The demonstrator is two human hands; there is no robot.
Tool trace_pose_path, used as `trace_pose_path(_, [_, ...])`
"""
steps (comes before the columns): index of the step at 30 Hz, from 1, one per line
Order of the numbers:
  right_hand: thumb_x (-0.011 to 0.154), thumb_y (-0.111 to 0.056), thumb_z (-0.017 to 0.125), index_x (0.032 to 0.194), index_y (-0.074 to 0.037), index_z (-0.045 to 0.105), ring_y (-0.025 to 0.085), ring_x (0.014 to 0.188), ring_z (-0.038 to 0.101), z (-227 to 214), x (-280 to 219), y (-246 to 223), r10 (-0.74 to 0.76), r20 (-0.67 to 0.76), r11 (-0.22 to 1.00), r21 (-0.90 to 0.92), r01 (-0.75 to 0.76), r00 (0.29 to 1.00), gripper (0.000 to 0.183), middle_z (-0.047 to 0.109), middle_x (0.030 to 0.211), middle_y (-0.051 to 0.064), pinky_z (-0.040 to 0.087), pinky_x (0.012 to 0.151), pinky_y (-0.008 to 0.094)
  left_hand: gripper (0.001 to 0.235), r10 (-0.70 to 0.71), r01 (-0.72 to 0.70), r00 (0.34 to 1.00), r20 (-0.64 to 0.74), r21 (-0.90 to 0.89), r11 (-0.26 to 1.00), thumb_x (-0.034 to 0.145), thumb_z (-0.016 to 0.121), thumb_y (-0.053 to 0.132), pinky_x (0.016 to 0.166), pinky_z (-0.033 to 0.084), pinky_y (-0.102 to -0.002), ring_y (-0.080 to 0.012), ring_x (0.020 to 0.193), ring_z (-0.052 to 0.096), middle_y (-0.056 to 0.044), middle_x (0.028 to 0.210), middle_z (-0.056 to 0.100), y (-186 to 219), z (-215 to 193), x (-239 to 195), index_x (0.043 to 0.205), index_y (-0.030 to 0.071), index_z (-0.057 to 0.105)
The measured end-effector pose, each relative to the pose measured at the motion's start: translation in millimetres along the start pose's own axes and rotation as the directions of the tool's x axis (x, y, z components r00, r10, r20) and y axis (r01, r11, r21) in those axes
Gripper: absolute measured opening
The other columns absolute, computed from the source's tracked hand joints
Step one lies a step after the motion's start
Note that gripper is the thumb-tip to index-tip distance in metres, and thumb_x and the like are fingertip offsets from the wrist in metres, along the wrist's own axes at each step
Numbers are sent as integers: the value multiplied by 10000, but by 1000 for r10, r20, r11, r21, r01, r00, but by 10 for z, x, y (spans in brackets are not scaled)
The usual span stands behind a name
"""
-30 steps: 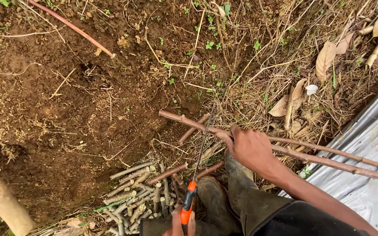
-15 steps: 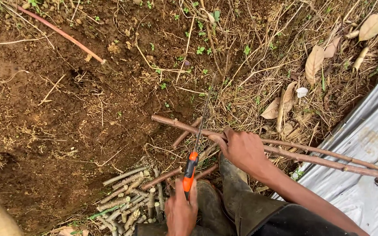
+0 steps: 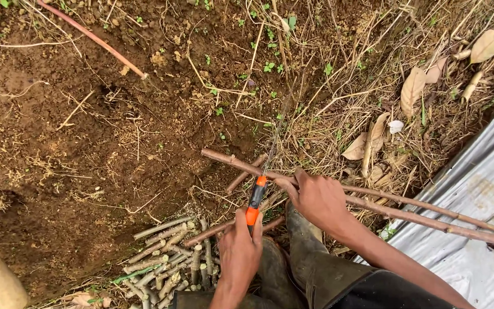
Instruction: Sawing thin wooden branches into smaller segments using a hand saw
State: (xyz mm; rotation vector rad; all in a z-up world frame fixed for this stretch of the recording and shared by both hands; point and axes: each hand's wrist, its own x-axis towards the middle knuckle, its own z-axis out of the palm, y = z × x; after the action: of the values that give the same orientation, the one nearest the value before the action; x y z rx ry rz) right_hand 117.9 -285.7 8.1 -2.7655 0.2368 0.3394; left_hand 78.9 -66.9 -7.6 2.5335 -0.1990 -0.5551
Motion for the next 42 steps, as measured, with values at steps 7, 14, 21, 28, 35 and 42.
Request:
trace_pose_path(7, [1032,-570,365,954,-147,593,88,317,292,138,33,118,-20,1,999,39,20,1000,487,291,432,-81,239,282,281,373,-245,263,961,-127,152,953,959,581,534,646,567,-451,-336,681,659,-68,648,667,-754,535,-920,1187,241,542])
trace_pose_path(14, [1022,-600,369,1000,-142,626,84,302,297,130,4,31,-28,-68,999,-29,26,997,526,319,416,-84,237,261,286,278,80,-80,994,-68,-6,997,1077,548,296,358,475,-318,-186,456,461,-11,601,589,-318,321,-57,1231,66,521])
trace_pose_path(21, [970,-701,297,819,-170,574,85,335,255,112,2,30,29,5,999,40,-29,1000,618,289,438,-87,230,292,286,213,23,-23,1000,-3,45,999,1073,540,293,624,538,-408,-239,598,519,-35,634,626,-281,162,-266,1183,117,491])
trace_pose_path(28, [1029,-599,368,896,-150,592,89,327,259,111,42,61,-33,-4,999,19,33,999,519,259,432,-82,213,290,287,366,-226,239,970,-94,160,958,952,607,525,768,532,-498,-367,888,630,-128,702,666,-820,494,-810,1144,217,566])
trace_pose_path(35, [1013,-628,344,891,-143,606,90,338,245,81,59,34,-40,-51,999,-3,40,998,565,272,440,-81,209,310,292,344,18,-18,1000,3,-36,999,1077,533,323,404,520,-337,-182,471,505,-4,657,589,-320,327,59,1305,68,497])
trace_pose_path(42, [988,-674,337,896,-181,626,89,342,228,8,110,19,66,36,997,48,-68,997,578,215,444,-79,226,315,282,307,-9,9,999,-45,-1,1000,1040,550,352,763,572,-474,-357,773,651,-125,746,758,-623,416,-518,1226,108,525])
